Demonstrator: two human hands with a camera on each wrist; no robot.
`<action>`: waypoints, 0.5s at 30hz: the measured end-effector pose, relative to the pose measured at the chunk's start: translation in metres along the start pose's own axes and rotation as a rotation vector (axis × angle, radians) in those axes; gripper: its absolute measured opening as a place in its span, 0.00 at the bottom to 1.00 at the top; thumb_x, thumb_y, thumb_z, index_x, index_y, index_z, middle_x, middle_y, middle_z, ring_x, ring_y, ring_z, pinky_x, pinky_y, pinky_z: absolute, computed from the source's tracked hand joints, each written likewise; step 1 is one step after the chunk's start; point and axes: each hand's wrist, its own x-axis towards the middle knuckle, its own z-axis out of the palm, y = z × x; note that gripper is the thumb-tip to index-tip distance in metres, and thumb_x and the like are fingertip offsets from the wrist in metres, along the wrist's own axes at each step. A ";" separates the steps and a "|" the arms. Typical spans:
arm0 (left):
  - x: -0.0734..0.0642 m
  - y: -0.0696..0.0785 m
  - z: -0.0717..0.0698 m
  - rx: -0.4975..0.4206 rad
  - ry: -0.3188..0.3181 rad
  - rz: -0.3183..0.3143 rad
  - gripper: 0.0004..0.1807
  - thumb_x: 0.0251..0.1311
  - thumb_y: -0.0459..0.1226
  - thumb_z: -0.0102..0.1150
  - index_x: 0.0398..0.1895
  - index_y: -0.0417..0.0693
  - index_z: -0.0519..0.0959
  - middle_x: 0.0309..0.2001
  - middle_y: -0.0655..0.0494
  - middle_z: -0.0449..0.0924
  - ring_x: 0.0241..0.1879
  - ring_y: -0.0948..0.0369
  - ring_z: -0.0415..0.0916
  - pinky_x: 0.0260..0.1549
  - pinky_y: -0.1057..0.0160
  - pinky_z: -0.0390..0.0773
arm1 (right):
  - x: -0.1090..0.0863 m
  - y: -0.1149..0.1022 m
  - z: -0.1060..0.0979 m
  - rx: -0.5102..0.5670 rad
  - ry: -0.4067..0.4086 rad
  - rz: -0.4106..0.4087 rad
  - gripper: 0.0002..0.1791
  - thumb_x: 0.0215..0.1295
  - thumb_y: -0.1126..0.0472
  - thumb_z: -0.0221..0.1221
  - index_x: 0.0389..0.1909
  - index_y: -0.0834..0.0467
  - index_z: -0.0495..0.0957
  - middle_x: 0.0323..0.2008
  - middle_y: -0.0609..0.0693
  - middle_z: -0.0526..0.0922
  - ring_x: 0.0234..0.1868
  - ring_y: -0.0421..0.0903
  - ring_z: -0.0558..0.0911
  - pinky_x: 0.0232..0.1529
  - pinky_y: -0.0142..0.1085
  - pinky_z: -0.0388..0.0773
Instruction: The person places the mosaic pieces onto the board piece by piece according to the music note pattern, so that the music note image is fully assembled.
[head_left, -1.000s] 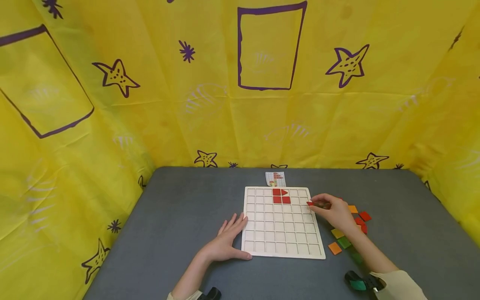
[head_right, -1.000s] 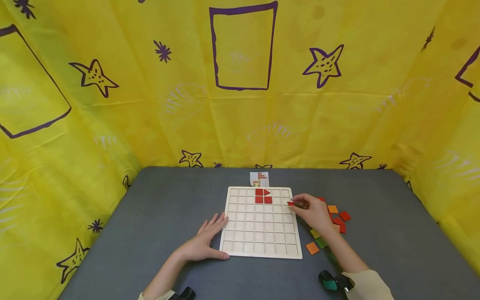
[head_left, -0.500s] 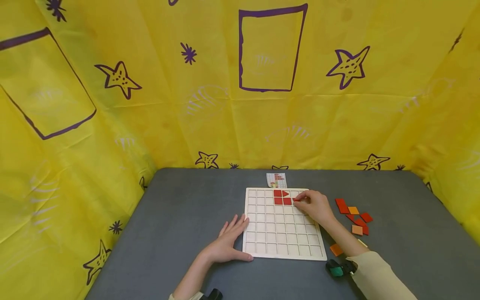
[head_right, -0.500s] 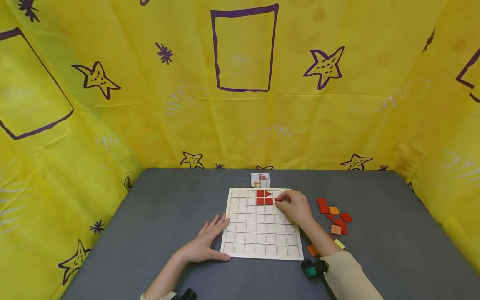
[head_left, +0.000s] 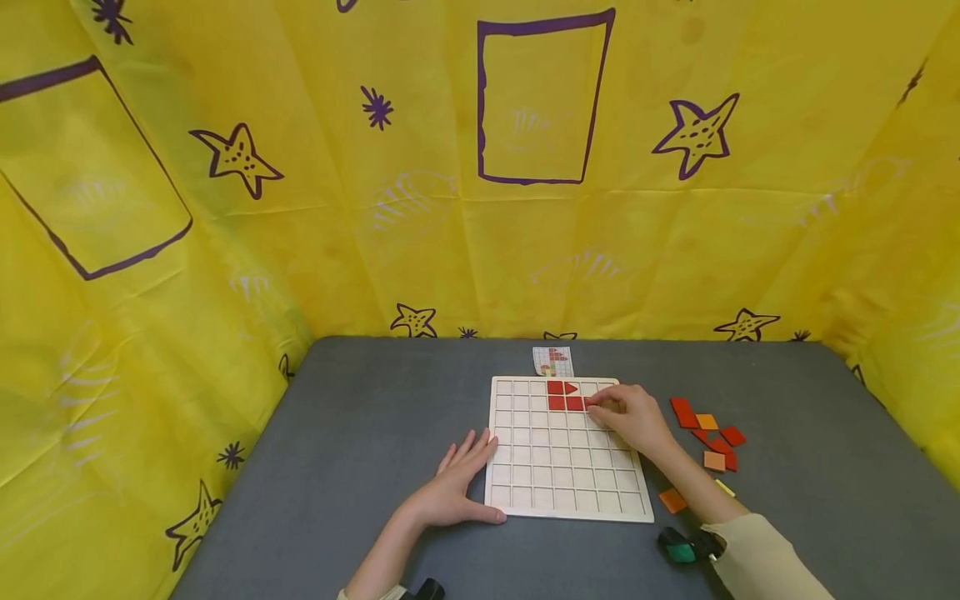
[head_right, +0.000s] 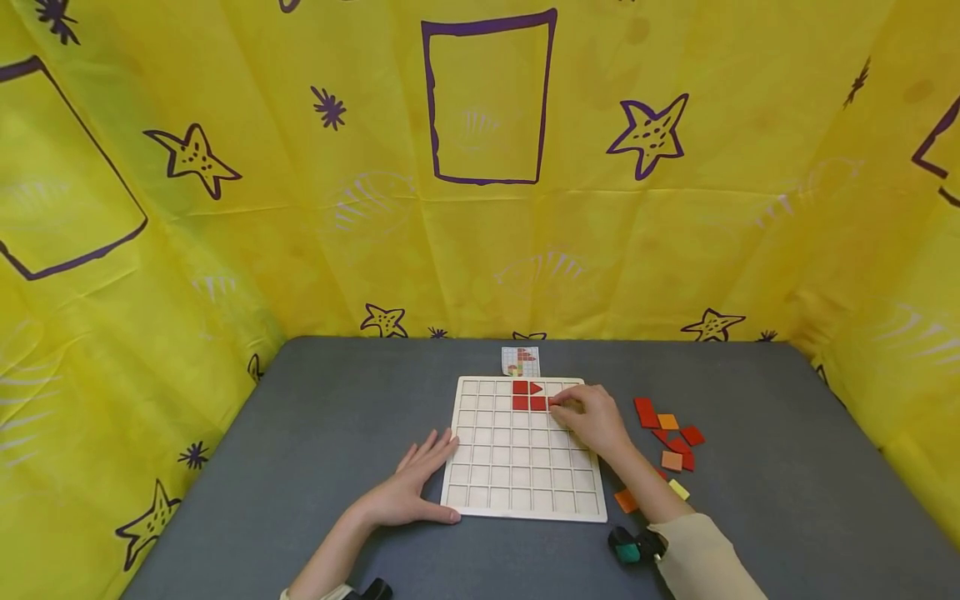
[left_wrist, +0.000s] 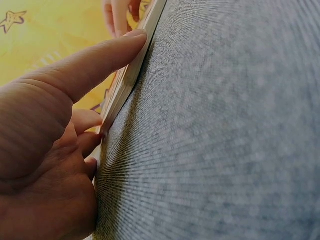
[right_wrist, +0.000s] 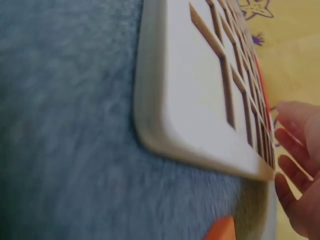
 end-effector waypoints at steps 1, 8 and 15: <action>0.000 0.000 0.000 0.000 0.001 0.001 0.58 0.44 0.53 0.72 0.75 0.49 0.49 0.77 0.53 0.39 0.76 0.52 0.29 0.68 0.42 0.31 | -0.002 0.001 -0.003 0.007 -0.001 0.012 0.09 0.56 0.55 0.67 0.38 0.52 0.86 0.35 0.48 0.84 0.40 0.49 0.73 0.40 0.41 0.65; 0.000 0.001 0.000 0.007 -0.001 -0.002 0.58 0.44 0.53 0.72 0.75 0.50 0.49 0.77 0.53 0.39 0.76 0.52 0.29 0.68 0.42 0.30 | -0.021 0.016 -0.032 -0.010 0.043 0.018 0.12 0.59 0.56 0.65 0.43 0.55 0.83 0.41 0.53 0.84 0.43 0.52 0.75 0.42 0.45 0.70; 0.000 0.001 0.000 0.005 0.001 -0.001 0.58 0.44 0.54 0.72 0.75 0.50 0.49 0.77 0.54 0.39 0.76 0.52 0.29 0.68 0.43 0.30 | -0.042 0.036 -0.063 -0.096 0.100 0.082 0.16 0.60 0.53 0.64 0.45 0.58 0.82 0.41 0.58 0.84 0.40 0.56 0.76 0.38 0.46 0.70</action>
